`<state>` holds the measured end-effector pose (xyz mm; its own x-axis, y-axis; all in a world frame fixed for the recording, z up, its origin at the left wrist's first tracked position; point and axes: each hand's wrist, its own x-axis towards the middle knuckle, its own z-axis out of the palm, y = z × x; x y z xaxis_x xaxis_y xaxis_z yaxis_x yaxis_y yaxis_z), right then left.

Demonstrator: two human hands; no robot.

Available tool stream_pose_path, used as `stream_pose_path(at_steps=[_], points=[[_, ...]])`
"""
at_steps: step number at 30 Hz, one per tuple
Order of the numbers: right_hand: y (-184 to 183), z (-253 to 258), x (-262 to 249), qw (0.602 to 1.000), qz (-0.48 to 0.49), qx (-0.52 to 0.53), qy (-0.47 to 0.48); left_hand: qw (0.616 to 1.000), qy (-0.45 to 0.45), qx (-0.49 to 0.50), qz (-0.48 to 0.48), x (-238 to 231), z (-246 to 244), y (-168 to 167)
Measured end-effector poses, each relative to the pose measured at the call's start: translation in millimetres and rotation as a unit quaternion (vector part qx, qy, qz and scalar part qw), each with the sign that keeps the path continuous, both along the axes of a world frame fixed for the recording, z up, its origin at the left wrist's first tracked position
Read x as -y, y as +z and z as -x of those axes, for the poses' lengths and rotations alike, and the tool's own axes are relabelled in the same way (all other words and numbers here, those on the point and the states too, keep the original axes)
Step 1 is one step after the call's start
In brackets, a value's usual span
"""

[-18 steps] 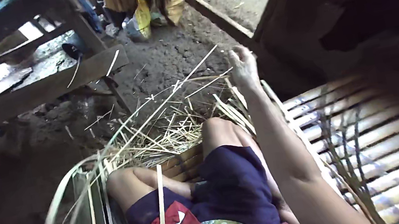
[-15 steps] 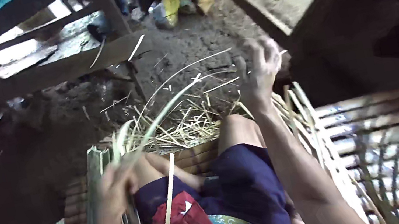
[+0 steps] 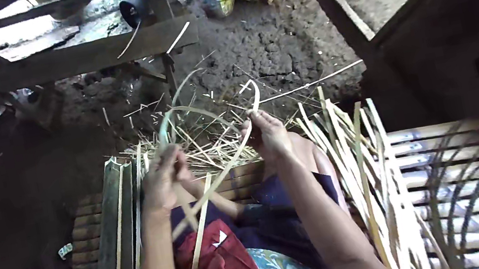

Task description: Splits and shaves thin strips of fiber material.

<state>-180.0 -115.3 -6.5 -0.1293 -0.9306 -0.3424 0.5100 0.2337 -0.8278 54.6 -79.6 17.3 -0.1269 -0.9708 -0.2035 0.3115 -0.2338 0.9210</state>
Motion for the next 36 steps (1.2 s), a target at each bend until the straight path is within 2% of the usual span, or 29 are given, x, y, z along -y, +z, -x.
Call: stream_pose_path(at_steps=[6, 10, 13, 15, 17, 18, 20, 22, 23, 24, 26, 27, 28, 30, 31, 33, 34, 36], points=[[3.0, 94.4, 21.9, 0.989, -0.001, -0.081, -0.126, 0.993, 0.049, 0.106, 0.013, -7.9, -65.0, 10.3], [32.8, 172.3, 8.1, 0.976, 0.004, -0.193, -0.1, 0.975, 0.049, 0.217, 0.02, 1.4, -77.9, 13.1], [78.6, 223.3, -32.8, 0.952, -0.026, -0.299, -0.059, 0.956, 0.0, 0.294, 0.015, 22.4, -76.8, 12.1], [104.0, 248.5, -75.0, 0.928, -0.065, -0.365, -0.039, 0.924, -0.002, 0.381, 0.024, 39.9, -73.1, 6.2], [118.8, 259.2, -126.4, 0.898, -0.136, -0.419, -0.018, 0.886, -0.015, 0.461, 0.046, 52.7, -71.8, 0.6], [118.8, 260.8, -153.9, 0.889, -0.168, -0.426, -0.011, 0.88, -0.022, 0.47, 0.058, 55.9, -69.9, -1.0], [100.2, 258.5, -211.8, 0.88, -0.223, -0.42, 0.012, 0.88, -0.021, 0.469, 0.074, 58.3, -66.7, -7.7], [66.3, 247.6, -267.8, 0.858, -0.297, -0.414, 0.061, 0.898, -0.007, 0.435, 0.06, 54.1, -60.1, -16.1], [47.1, 238.4, -289.7, 0.83, -0.346, -0.428, 0.091, 0.924, -0.01, 0.379, 0.045, 48.3, -51.9, -17.3], [27.9, 229.8, -305.3, 0.786, -0.391, -0.46, 0.131, 0.949, -0.02, 0.313, 0.022, 40.6, -41.3, -16.3], [-2.7, 212.3, -311.2, 0.71, -0.435, -0.523, 0.181, 0.972, -0.02, 0.234, -0.024, 23.7, -20.7, -16.5], [-12.1, 199.6, -302.5, 0.707, -0.406, -0.556, 0.164, 0.974, -0.026, 0.222, -0.048, 15.0, -13.7, -17.2], [-18.7, 186.0, -286.2, 0.725, -0.339, -0.582, 0.141, 0.973, -0.034, 0.216, -0.066, 7.0, -10.5, -20.8], [-24.8, 149.3, -234.9, 0.801, -0.175, -0.561, 0.117, 0.976, -0.062, 0.196, -0.073, -10.0, -8.4, -25.8], [-22.8, 124.7, -205.2, 0.848, -0.11, -0.504, 0.124, 0.976, -0.094, 0.185, -0.065, -20.4, -8.2, -25.2], [-16.5, 69.3, -149.4, 0.925, -0.041, -0.334, 0.179, 0.968, -0.17, 0.176, -0.049, -42.0, -10.8, -23.0], [-16.8, 43.6, -125.5, 0.948, -0.027, -0.233, 0.216, 0.962, -0.214, 0.163, -0.043, -53.2, -14.3, -21.4], [-21.4, 2.0, -87.1, 0.964, -0.026, -0.076, 0.254, 0.949, -0.27, 0.157, -0.036, -76.0, -24.8, -21.4]])
